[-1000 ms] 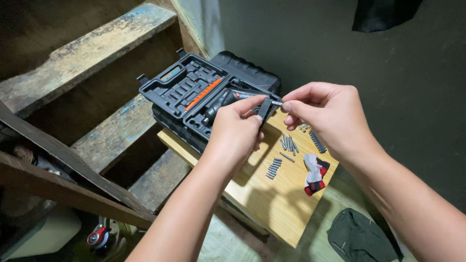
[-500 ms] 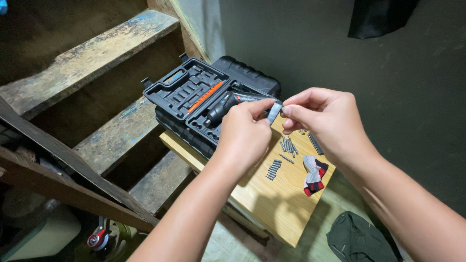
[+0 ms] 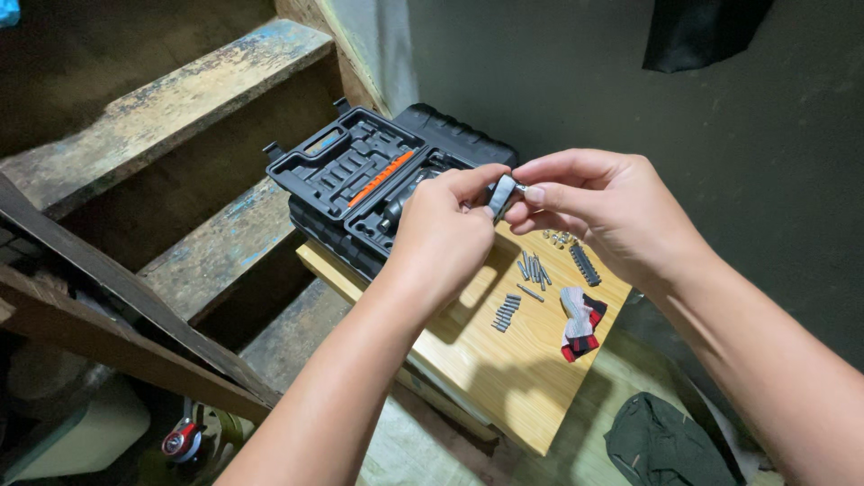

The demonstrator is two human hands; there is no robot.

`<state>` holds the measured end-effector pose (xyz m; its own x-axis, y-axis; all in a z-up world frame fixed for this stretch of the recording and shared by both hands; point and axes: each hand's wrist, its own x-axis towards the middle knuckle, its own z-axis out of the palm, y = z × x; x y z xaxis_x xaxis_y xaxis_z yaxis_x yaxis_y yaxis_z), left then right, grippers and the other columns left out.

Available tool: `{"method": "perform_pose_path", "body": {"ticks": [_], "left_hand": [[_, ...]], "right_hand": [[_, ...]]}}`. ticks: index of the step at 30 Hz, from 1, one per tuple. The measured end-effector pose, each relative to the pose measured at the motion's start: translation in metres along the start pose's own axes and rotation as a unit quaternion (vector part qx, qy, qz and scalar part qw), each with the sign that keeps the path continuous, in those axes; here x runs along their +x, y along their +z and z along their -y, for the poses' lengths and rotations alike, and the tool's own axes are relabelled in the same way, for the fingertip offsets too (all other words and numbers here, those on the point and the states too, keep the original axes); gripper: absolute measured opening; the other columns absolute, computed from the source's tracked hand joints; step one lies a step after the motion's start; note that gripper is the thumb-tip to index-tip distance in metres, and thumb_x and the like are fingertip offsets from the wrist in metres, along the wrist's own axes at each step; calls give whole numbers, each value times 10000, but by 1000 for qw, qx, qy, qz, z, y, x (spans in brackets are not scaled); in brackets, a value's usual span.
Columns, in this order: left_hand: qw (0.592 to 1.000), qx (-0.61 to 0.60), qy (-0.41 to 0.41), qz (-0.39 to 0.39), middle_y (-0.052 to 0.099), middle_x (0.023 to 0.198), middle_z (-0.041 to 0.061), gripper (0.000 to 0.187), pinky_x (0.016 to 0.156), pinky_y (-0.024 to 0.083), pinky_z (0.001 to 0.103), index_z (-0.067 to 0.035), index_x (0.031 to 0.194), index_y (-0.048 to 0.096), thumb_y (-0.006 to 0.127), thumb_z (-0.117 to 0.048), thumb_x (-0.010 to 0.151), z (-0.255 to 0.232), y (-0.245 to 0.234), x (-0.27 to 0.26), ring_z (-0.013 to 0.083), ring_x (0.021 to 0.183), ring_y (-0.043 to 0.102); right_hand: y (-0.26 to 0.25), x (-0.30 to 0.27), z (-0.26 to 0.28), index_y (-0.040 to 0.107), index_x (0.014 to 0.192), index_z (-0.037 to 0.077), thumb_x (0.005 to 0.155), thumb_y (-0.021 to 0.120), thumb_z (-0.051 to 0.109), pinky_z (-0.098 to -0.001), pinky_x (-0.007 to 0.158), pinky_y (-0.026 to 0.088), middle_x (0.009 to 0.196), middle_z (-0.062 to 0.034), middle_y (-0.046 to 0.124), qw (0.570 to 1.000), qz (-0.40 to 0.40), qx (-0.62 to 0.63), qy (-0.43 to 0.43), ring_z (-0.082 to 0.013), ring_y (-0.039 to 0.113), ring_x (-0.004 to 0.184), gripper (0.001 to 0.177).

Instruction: The person removes screwdriver bits from a magnetic holder, wipes them with a cloth, and places them back into the holder. They then place the holder into the toolbox.

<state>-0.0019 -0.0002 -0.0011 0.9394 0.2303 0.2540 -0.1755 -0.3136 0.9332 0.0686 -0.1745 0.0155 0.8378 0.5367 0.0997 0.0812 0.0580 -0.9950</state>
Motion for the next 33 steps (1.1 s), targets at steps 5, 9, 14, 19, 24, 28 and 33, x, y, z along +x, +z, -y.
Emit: {"method": "perform_pose_path", "body": {"ticks": [5,9,14,19,24,28,33], "left_hand": [[1000,16,5,7,767,1100,131,394,894,557,295,-41,1213,711,566,-6,847,-1,1,-1,192,996,753],[1000,18,-2,12,767,1093,130,395,908,557,306,-51,1203,719,571,-14,838,-1,3,-3,200,994,753],[996,-62,-63,29,730,937,125,408,598,552,316,-28,1236,710,609,-3,841,-8,2,-1,186,725,687],[981,-163,-104,-18,705,899,64,362,456,567,251,21,1200,714,660,-17,844,-13,6,2,110,633,674],[958,-266,-104,-20,700,901,115,355,511,596,283,79,1207,687,688,7,860,-11,7,3,143,682,691],[935,-325,-145,-6,743,942,103,334,542,609,274,71,1196,696,660,-7,873,-10,7,3,135,698,688],[954,-278,-116,4,727,899,97,315,528,568,246,54,1176,723,680,4,868,-14,4,3,115,688,660]], "right_hand": [[-3,1,-6,696,1150,-98,941,635,9,-359,832,639,952,-201,750,1000,1,12,-2,-244,755,863,242],[-7,0,-13,695,1153,-98,944,635,10,-356,833,624,957,-198,749,1000,0,27,10,-245,749,864,243],[-8,3,-19,682,1130,-73,917,667,11,-390,848,638,960,-175,736,995,0,100,13,-246,750,875,230],[-1,2,-15,698,1120,-40,907,701,23,-360,828,639,970,-138,731,994,-9,106,-11,-207,740,859,222],[8,-4,-2,737,1072,-18,931,710,50,-256,708,591,890,-92,747,989,-51,-108,-84,-129,709,770,159],[14,-8,5,737,1014,-37,948,709,49,-234,661,563,863,-73,747,979,-59,-142,-134,-98,681,741,113],[13,-6,10,741,989,-32,937,708,65,-241,622,558,835,-77,742,975,-59,-183,-114,-101,678,696,115]]}}
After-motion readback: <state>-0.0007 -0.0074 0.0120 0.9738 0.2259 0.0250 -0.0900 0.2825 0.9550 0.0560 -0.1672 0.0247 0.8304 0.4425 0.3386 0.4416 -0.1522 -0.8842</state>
